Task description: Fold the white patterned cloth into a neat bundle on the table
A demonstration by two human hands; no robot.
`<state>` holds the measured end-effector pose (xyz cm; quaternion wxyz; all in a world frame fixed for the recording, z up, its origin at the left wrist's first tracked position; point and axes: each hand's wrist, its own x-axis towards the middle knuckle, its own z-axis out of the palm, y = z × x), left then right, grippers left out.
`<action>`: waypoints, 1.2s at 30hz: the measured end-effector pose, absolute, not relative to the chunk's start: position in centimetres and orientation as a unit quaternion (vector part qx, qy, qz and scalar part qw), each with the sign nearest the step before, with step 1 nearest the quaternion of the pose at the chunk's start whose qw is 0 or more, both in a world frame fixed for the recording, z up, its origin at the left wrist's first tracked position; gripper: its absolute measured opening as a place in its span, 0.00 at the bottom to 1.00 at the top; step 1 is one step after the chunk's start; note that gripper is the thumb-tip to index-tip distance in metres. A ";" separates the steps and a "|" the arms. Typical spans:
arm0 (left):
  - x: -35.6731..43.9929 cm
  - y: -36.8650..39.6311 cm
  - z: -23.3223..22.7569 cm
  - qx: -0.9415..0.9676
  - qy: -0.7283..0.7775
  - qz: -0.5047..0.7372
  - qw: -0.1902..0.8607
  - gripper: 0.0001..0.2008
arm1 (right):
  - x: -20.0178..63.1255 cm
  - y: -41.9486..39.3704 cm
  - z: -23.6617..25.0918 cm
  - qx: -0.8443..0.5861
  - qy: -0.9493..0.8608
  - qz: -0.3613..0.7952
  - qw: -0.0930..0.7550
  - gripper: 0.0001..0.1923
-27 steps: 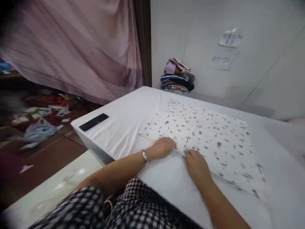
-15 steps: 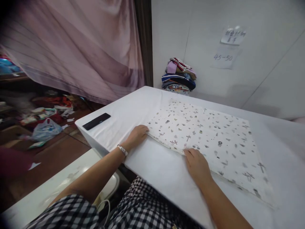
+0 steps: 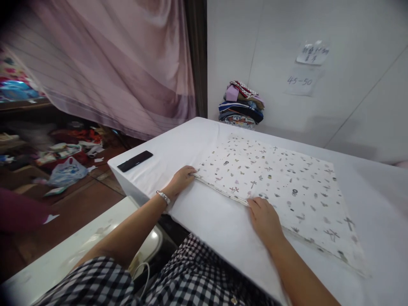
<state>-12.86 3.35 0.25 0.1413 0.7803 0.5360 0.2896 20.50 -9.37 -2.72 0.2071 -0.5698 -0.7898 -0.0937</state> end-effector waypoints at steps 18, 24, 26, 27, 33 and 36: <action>-11.1 4.6 1.5 0.659 0.617 0.295 0.312 0.24 | 20.5 -9.2 -2.6 -0.569 -0.793 -0.091 0.199 0.15; -10.9 4.8 1.7 0.622 0.605 0.325 0.377 0.18 | 20.5 -9.2 -2.6 -0.567 -0.794 -0.095 0.199 0.15; -10.9 5.0 1.9 0.618 0.607 0.336 0.369 0.16 | 20.5 -9.2 -2.7 -0.566 -0.794 -0.097 0.201 0.14; -10.9 5.1 2.0 0.615 0.609 0.343 0.365 0.16 | 20.5 -9.2 -2.7 -0.566 -0.794 -0.097 0.202 0.14; -11.6 5.5 2.9 0.667 0.646 0.270 0.254 0.15 | 20.5 -9.2 -2.6 -0.572 -0.792 -0.090 0.193 0.14; -11.6 5.3 2.8 0.706 0.658 0.187 0.183 0.13 | 20.5 -9.3 -2.5 -0.572 -0.795 -0.083 0.182 0.14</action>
